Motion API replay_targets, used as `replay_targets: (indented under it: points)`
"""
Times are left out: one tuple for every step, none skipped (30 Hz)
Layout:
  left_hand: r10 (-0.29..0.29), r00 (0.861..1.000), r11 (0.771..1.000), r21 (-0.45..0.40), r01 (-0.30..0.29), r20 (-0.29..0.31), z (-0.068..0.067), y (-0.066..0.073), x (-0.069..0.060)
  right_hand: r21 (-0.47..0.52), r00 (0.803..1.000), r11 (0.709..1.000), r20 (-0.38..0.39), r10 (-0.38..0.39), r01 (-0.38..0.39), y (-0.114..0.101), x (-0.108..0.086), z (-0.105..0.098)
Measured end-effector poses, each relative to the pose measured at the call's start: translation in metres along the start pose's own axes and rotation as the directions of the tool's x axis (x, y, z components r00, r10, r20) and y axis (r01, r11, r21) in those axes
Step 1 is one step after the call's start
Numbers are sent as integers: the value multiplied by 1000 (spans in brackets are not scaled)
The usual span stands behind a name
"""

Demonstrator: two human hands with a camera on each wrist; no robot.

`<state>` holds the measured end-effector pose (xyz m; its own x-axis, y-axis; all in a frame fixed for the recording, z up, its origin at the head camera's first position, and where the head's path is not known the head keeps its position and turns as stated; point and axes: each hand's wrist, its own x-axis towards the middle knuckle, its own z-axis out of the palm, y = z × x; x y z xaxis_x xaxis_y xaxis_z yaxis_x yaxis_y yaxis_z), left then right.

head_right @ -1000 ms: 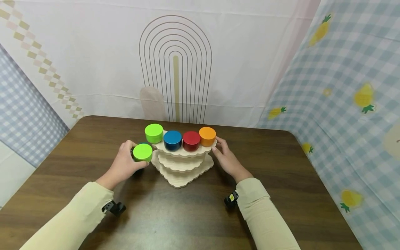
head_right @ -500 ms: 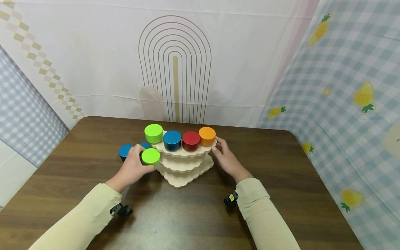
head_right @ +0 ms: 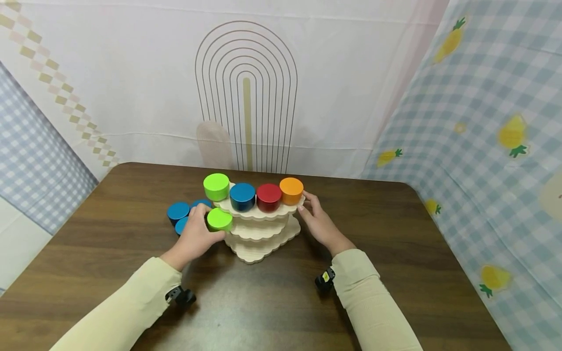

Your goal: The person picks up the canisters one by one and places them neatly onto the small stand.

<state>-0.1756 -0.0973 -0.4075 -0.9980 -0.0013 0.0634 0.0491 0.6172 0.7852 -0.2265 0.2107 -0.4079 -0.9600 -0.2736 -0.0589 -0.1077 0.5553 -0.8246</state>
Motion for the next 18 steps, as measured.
replay_targets:
  points:
    - [0, 1000, 1000, -5, 0, -4, 1, 0, 0, 0, 1000, 1000, -1, -1, 1, 0, 0, 0]
    - [-2, 1000, 1000, -10, 2, -7, 2, 1, 0, 0, 1000, 1000, -2, -2, 2, 0, 0, 0]
    - [-2, 1000, 1000, -14, 2, -10, 4, 1, 0, -1, 1000, 1000, -2, -2, 2, 0, 0, 0]
    - [-3, 1000, 1000, -18, 3, -13, 5, 1, 0, 0, 1000, 1000, -3, -4, 4, 0, 0, 0]
    - [-5, 1000, 1000, -24, 5, -17, 6, 2, 0, 0, 1000, 1000, -2, -4, 4, 1, 0, 0]
    - [-8, 1000, 1000, -28, 8, -20, 7, 3, 0, 1, 1000, 1000, -1, -5, 5, 1, 1, 0]
    - [-13, 1000, 999, -34, 12, -22, 8, 3, 0, 1, 1000, 1000, 0, -5, 5, 1, 1, 0]
    - [-16, 1000, 999, -39, 15, -26, 10, 4, -1, 3, 1000, 1000, 0, -5, 5, 1, 1, 0]
    - [-18, 999, 999, -45, 17, -32, 11, 4, -1, 3, 1000, 1000, 0, -5, 5, 1, 1, 0]
    - [-20, 999, 999, -49, 18, -38, 12, 5, -1, 3, 1000, 1000, 1, -7, 7, 1, 1, 0]
    - [-20, 999, 998, -56, 18, -44, 13, 5, -1, 3, 1000, 1000, 2, -6, 6, 1, 1, 0]
    - [-19, 999, 998, -63, 16, -51, 14, 5, -2, 1, 1000, 1000, 2, -6, 6, 1, 1, 0]
    - [-16, 998, 997, -70, 12, -58, 15, 5, -2, -2, 1000, 1000, 3, -5, 5, 1, 1, 0]
    - [-13, 998, 997, -76, 8, -63, 16, 5, -3, -4, 1000, 1000, 5, -3, 3, 1, 1, 0]
    - [-11, 998, 997, -83, 6, -68, 17, 5, -3, -7, 1000, 1000, 6, 0, 0, 1, 1, 0]
    - [-10, 998, 996, -90, 4, -70, 18, 5, -3, -11, 1000, 1000, 7, 2, -2, 1, 1, 0]
    - [-11, 997, 995, -98, 4, -72, 19, 5, -3, -13, 1000, 1000, 8, 5, -4, 2, 1, 0]
    - [-14, 997, 995, -103, 6, -73, 20, 5, -4, -17, 1000, 1000, 8, 7, -7, 2, 1, -1]
